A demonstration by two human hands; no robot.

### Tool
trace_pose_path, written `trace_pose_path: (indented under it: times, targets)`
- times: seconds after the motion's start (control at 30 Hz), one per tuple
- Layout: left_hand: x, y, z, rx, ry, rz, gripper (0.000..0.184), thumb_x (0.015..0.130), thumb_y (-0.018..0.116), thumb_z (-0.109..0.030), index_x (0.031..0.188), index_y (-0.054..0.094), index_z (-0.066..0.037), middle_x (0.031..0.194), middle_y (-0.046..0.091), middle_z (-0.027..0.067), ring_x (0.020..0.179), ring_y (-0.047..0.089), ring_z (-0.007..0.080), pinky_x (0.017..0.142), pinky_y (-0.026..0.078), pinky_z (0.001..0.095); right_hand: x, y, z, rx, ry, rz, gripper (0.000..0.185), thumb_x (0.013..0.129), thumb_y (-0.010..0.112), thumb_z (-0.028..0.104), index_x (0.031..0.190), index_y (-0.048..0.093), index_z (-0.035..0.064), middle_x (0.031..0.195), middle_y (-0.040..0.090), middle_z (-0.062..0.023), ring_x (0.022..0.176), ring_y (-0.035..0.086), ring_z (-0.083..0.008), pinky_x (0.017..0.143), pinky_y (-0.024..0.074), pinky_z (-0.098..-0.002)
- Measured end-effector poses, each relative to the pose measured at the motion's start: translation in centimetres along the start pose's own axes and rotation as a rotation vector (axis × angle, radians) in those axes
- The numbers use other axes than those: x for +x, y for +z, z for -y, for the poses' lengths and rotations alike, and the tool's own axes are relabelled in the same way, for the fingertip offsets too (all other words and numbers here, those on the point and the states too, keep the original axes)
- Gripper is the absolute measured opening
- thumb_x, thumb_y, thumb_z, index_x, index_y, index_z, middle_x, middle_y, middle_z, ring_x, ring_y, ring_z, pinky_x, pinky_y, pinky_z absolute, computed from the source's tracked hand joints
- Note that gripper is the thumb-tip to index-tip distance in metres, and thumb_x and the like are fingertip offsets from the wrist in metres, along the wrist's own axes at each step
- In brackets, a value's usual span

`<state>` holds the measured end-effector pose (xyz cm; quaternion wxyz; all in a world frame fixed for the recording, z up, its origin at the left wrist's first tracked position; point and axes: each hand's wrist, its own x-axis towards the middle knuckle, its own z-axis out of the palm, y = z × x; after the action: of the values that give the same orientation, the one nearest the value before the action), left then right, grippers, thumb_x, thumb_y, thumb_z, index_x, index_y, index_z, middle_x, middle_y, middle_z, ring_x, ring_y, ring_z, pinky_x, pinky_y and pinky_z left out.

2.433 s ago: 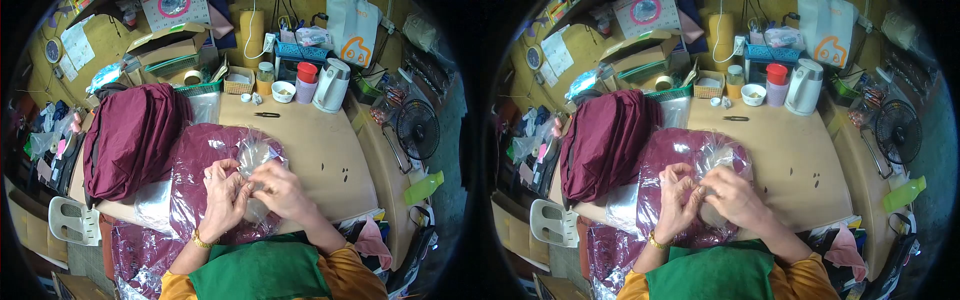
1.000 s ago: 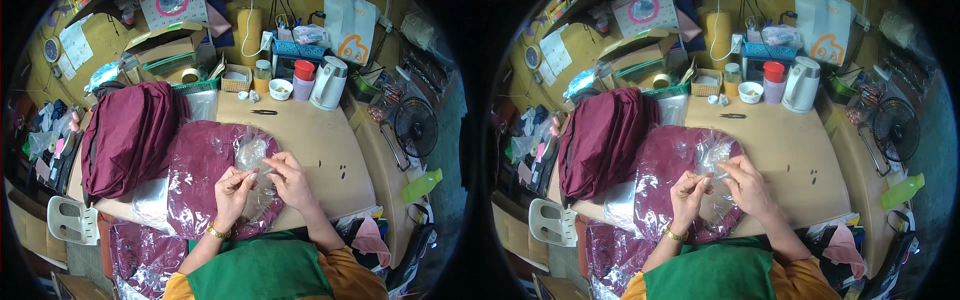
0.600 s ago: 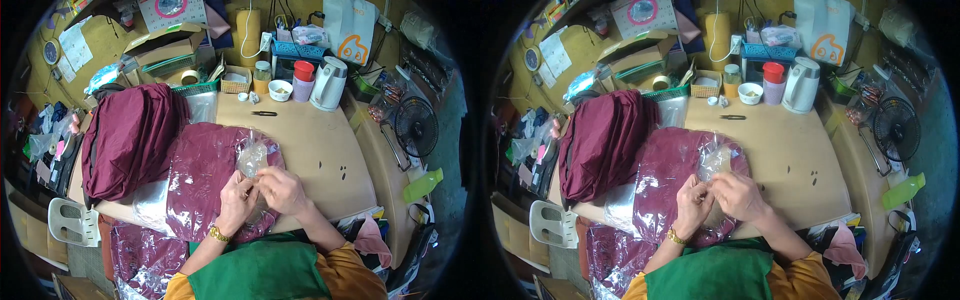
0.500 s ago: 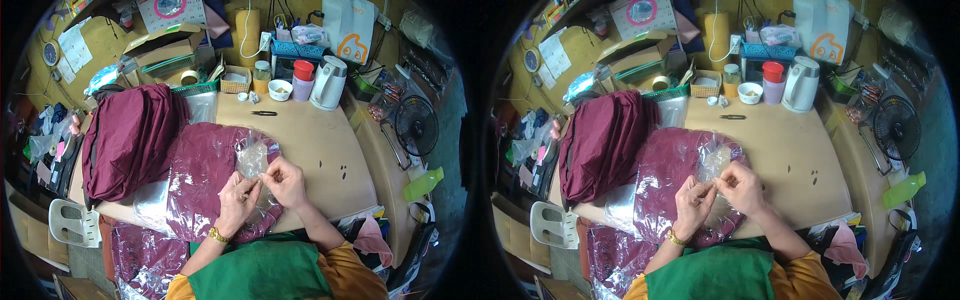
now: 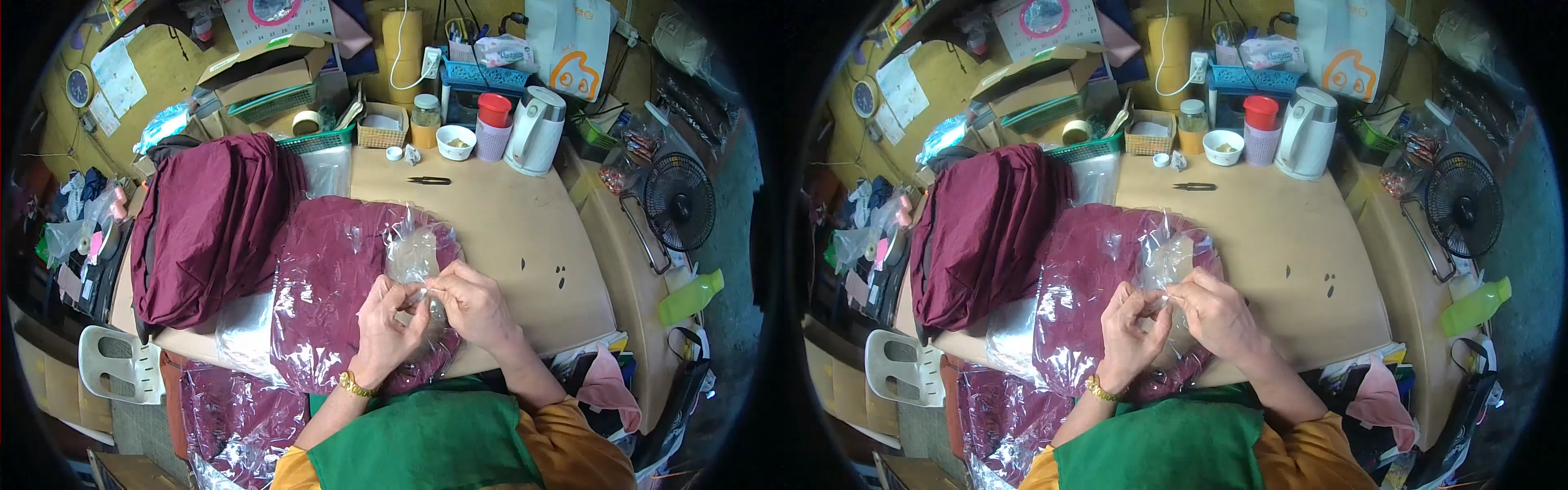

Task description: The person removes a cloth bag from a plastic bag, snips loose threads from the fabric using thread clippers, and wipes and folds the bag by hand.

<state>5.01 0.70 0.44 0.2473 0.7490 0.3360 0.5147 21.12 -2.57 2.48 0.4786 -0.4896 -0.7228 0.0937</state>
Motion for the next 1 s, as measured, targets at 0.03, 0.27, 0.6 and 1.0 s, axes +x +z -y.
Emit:
trace_pose_path:
  times: [0.03, 0.27, 0.6, 1.0]
  targets:
    - [0.1, 0.0, 0.0, 0.036, 0.000, -0.012, 0.020, 0.073, 0.075, -0.003, 0.091, 0.070, 0.001, 0.071, 0.053, 0.0096, 0.062, 0.054, 0.0216, 0.055, 0.046, 0.0321, 0.0, 0.1, 0.1, 0.000, -0.001, -0.001, 0.015, 0.082, 0.069, -0.002, 0.097, 0.068, -0.0015, 0.086, 0.063, -0.0132, 0.078, 0.065, -0.0304, 0.067, 0.0526, -0.0360]
    - [0.2, -0.1, 0.9, 0.054, 0.011, -0.024, 0.018, 0.073, 0.074, -0.001, 0.090, 0.070, -0.003, 0.071, 0.054, 0.0068, 0.060, 0.054, 0.0173, 0.054, 0.044, 0.0298, -0.9, 1.2, -2.2, 0.429, 0.252, 0.117, 0.004, 0.092, 0.062, 0.003, 0.093, 0.063, -0.0005, 0.077, 0.058, -0.0042, 0.069, 0.059, -0.0190, 0.060, 0.0475, -0.0308]
    - [0.6, 0.0, 1.7, -0.172, 0.209, 0.047, 0.016, 0.078, 0.075, 0.005, 0.092, 0.075, -0.003, 0.090, 0.064, 0.0064, 0.081, 0.065, 0.0133, 0.063, 0.054, 0.0246, -1.1, 0.2, -4.3, 1.408, 0.748, 0.291, 0.011, 0.097, 0.062, 0.011, 0.094, 0.063, 0.0006, 0.075, 0.056, 0.0033, 0.057, 0.045, -0.0039, 0.052, 0.0362, -0.0195]
    - [1.7, -4.7, -0.7, 0.035, -0.054, -0.062, 0.028, 0.089, 0.060, -0.001, 0.116, 0.058, 0.001, 0.119, 0.059, 0.0191, 0.111, 0.059, 0.0354, 0.097, 0.046, 0.0388, 0.1, -7.3, -6.7, -0.140, 0.337, -0.655, 0.006, 0.090, 0.059, -0.002, 0.091, 0.064, 0.0006, 0.078, 0.062, -0.0060, 0.068, 0.057, -0.0124, 0.064, 0.0478, -0.0281]
